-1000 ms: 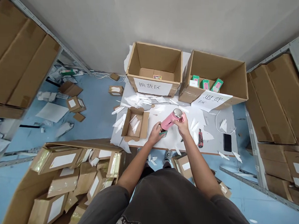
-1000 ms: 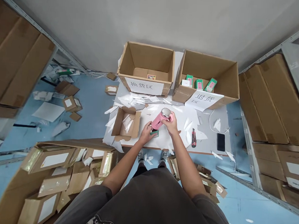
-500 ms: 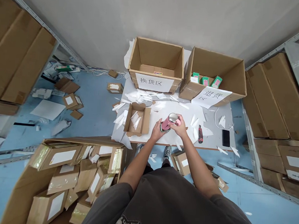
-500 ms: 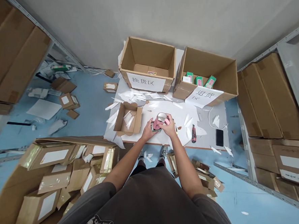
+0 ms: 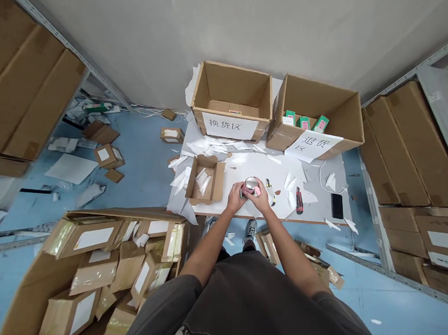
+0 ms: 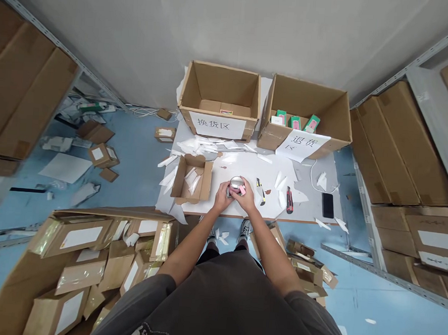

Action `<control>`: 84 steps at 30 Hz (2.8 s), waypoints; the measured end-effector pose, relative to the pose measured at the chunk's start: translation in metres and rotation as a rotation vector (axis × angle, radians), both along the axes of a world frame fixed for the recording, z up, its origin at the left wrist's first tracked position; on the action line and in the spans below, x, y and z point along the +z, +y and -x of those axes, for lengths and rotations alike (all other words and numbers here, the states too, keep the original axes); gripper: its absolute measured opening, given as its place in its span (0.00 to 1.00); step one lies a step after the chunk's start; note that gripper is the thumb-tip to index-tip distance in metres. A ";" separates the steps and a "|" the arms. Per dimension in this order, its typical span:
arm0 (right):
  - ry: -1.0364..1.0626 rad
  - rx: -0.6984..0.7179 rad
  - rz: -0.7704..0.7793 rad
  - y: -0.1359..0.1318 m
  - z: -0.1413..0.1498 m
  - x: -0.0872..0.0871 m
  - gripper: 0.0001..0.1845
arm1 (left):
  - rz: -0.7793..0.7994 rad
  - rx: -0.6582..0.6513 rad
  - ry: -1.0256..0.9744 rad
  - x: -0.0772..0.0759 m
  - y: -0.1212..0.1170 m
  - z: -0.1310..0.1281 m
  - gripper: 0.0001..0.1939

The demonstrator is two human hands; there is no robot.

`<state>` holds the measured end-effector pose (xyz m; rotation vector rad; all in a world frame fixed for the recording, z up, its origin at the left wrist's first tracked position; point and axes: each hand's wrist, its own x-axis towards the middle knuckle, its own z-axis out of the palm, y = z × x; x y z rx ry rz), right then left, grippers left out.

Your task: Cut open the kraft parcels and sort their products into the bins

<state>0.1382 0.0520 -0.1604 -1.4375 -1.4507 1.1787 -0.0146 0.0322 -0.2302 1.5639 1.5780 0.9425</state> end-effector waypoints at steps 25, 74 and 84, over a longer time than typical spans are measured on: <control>-0.351 0.502 -0.299 0.022 -0.033 -0.016 0.22 | -0.045 -0.092 0.028 -0.008 0.002 0.007 0.41; -0.026 0.154 0.021 -0.015 -0.027 -0.052 0.33 | 0.105 -0.242 -0.247 0.044 0.013 0.043 0.15; -0.197 0.311 -0.184 -0.020 -0.039 -0.045 0.16 | 0.085 -0.370 0.015 0.038 0.000 0.040 0.20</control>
